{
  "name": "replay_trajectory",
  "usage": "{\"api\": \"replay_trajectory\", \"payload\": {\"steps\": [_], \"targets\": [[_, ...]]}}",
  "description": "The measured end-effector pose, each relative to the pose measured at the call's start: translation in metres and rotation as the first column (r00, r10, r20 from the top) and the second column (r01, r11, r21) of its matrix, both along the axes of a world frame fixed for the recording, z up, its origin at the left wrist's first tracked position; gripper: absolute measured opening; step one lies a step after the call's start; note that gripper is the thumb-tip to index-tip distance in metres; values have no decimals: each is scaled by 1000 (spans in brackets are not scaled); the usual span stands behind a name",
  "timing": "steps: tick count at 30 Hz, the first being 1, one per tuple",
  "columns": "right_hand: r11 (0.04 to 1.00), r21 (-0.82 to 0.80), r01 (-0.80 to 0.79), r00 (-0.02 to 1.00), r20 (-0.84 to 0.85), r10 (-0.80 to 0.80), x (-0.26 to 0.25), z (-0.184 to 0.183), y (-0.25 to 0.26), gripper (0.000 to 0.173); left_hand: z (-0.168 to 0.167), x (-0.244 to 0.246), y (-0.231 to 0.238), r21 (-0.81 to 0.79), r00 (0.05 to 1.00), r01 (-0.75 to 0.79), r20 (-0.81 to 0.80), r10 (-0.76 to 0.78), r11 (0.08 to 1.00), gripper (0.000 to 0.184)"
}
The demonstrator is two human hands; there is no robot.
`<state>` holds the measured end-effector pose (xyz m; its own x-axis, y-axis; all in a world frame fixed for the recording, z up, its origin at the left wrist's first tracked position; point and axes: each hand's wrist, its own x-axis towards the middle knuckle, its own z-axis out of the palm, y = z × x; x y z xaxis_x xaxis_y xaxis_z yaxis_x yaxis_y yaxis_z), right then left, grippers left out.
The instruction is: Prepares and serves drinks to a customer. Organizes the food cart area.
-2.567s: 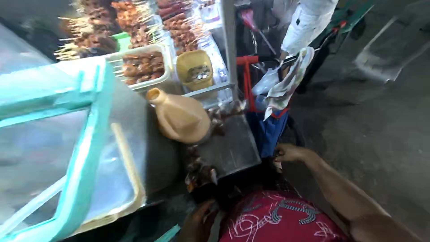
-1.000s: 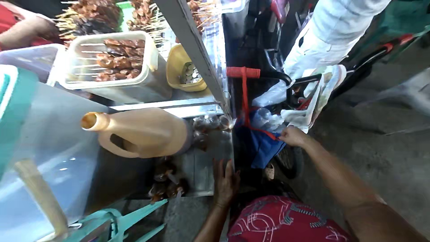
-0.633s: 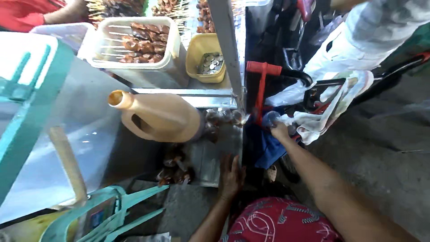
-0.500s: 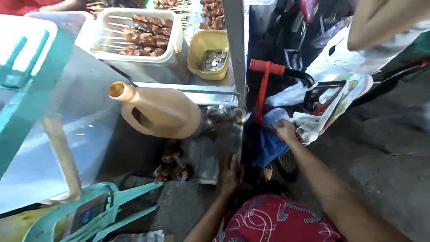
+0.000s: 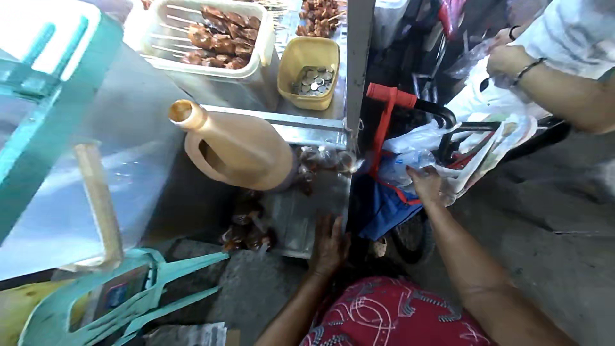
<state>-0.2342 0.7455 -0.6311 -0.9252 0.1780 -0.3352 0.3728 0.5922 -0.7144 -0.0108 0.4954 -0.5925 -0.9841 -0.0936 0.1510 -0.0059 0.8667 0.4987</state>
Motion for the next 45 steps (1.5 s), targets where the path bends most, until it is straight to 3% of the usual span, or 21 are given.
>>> {"api": "replay_trajectory", "payload": {"steps": [2, 5, 10, 16, 19, 22, 27, 31, 45], "targets": [[983, 50, -174, 974, 153, 165, -1, -11, -12, 63, -1, 1, 0, -6, 1000, -3, -11, 3, 1000, 51], [931, 2, -364, 895, 280, 349, 2, -31, -21, 58, -2, -1, -1, -30, 999, 8, -35, -9, 1000, 51], [948, 7, -318, 915, 264, 305, 9, -35, -7, 60, 0, -1, 0, -35, 1000, -1, -20, 0, 999, 50], [966, 108, -233, 969, -62, 241, 39, -49, 21, 64, 0, 0, -1, -23, 1000, -3, -12, 2, 1000, 50], [943, 118, -310, 942, -97, 322, 62, -46, 24, 51, 0, 0, -2, -1, 1000, 3, -7, -3, 1000, 50], [902, 134, -410, 906, -52, 420, 76, -32, 17, 48, 1, 2, -1, 12, 1000, -15, 13, 15, 1000, 52], [899, 76, -432, 896, -82, 437, 79, -31, 24, 39, 9, 1, -2, 32, 999, -29, 47, 28, 999, 51], [883, 58, -466, 884, 7, 467, 78, -30, 27, 33, 11, 1, -1, 28, 998, -35, 46, 34, 999, 50], [813, 170, -557, 828, 35, 559, 78, -35, 19, 37, 12, 3, 0, 76, 998, -17, 60, 12, 997, 50]]}}
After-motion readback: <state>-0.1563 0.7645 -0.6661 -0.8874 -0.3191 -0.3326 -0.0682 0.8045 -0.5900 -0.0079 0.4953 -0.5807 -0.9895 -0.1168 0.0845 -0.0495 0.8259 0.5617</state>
